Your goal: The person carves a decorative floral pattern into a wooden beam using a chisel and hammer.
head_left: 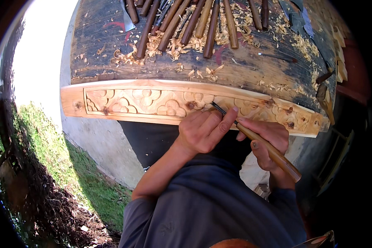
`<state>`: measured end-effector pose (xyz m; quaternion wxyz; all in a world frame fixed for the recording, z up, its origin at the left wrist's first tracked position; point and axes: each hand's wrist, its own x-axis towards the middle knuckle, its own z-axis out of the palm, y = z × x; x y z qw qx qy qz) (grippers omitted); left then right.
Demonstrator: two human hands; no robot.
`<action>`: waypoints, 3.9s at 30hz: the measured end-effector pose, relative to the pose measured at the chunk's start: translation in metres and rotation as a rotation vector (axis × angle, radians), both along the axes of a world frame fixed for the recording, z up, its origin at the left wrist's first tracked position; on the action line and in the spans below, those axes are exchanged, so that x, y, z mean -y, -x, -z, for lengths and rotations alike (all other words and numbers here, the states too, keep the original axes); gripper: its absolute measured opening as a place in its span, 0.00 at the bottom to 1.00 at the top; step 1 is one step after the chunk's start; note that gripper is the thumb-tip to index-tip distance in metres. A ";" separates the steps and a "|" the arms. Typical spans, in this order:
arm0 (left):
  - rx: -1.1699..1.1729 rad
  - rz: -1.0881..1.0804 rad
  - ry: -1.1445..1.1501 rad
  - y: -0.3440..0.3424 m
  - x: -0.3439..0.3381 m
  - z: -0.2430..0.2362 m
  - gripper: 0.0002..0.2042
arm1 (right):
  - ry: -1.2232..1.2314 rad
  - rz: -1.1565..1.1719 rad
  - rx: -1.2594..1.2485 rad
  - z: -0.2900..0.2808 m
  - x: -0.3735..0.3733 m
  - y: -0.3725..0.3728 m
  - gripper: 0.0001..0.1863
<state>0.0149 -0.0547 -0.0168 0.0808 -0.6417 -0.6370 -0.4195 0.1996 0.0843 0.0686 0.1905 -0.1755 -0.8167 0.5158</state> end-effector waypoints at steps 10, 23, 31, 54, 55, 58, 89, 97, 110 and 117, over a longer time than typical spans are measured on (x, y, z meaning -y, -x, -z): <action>0.081 -0.038 0.044 -0.002 -0.001 -0.004 0.27 | -0.086 -0.068 0.049 -0.012 -0.016 0.020 0.19; 0.118 -0.060 0.030 -0.003 -0.004 -0.003 0.26 | -0.114 -0.128 0.251 -0.045 -0.025 0.034 0.19; 0.095 -0.044 0.079 -0.001 0.000 -0.011 0.25 | -0.139 -0.096 0.100 -0.033 -0.027 0.039 0.20; 0.096 -0.082 0.046 -0.003 -0.004 -0.005 0.28 | -0.120 -0.234 0.199 -0.045 -0.044 0.055 0.23; 0.104 -0.086 0.061 -0.004 -0.004 -0.007 0.26 | -0.112 -0.243 0.185 -0.042 -0.045 0.053 0.23; 0.118 -0.098 0.090 -0.006 -0.004 -0.010 0.23 | -0.081 -0.263 0.158 -0.036 -0.049 0.049 0.23; 0.033 -0.183 0.142 -0.010 -0.007 -0.012 0.23 | 0.133 -0.241 -0.099 0.040 -0.057 0.027 0.17; 0.021 -0.103 0.049 -0.005 -0.007 -0.008 0.28 | 0.051 -0.115 -0.050 0.019 -0.051 0.006 0.29; 0.045 -0.111 0.063 -0.008 -0.003 -0.007 0.28 | -0.169 -0.226 0.047 -0.010 -0.064 0.025 0.20; 0.059 -0.133 0.021 -0.007 -0.008 -0.008 0.27 | -0.222 -0.312 0.050 -0.019 -0.074 0.038 0.15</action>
